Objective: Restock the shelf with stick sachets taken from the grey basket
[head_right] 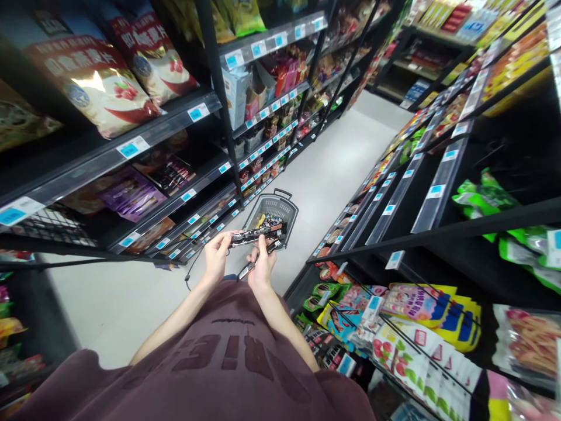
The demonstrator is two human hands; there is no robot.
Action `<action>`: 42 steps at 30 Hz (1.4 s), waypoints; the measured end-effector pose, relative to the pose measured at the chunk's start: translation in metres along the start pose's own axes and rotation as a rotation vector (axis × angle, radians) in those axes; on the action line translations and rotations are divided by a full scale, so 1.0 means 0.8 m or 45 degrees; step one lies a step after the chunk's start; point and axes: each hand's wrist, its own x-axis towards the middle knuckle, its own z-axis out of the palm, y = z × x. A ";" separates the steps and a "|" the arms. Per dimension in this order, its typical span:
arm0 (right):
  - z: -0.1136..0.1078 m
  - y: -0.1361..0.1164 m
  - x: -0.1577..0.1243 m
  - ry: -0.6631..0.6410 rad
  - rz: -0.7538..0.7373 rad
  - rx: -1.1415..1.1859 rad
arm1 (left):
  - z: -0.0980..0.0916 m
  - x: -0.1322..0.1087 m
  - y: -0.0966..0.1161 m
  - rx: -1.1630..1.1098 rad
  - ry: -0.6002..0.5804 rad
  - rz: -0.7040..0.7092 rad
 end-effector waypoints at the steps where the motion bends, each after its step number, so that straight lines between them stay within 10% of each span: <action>1: 0.000 0.000 0.000 0.002 0.004 -0.008 | 0.000 0.000 -0.001 0.001 0.001 -0.002; 18: 0.000 -0.001 0.005 0.012 -0.025 -0.101 | 0.000 0.007 -0.006 -0.018 -0.022 -0.023; 28: -0.023 0.007 0.027 -0.130 -0.053 -0.308 | -0.014 0.001 -0.018 -0.474 -0.288 -0.566; 42: -0.050 0.038 0.047 -0.396 0.109 -0.696 | -0.040 -0.012 -0.056 0.094 -0.420 -0.492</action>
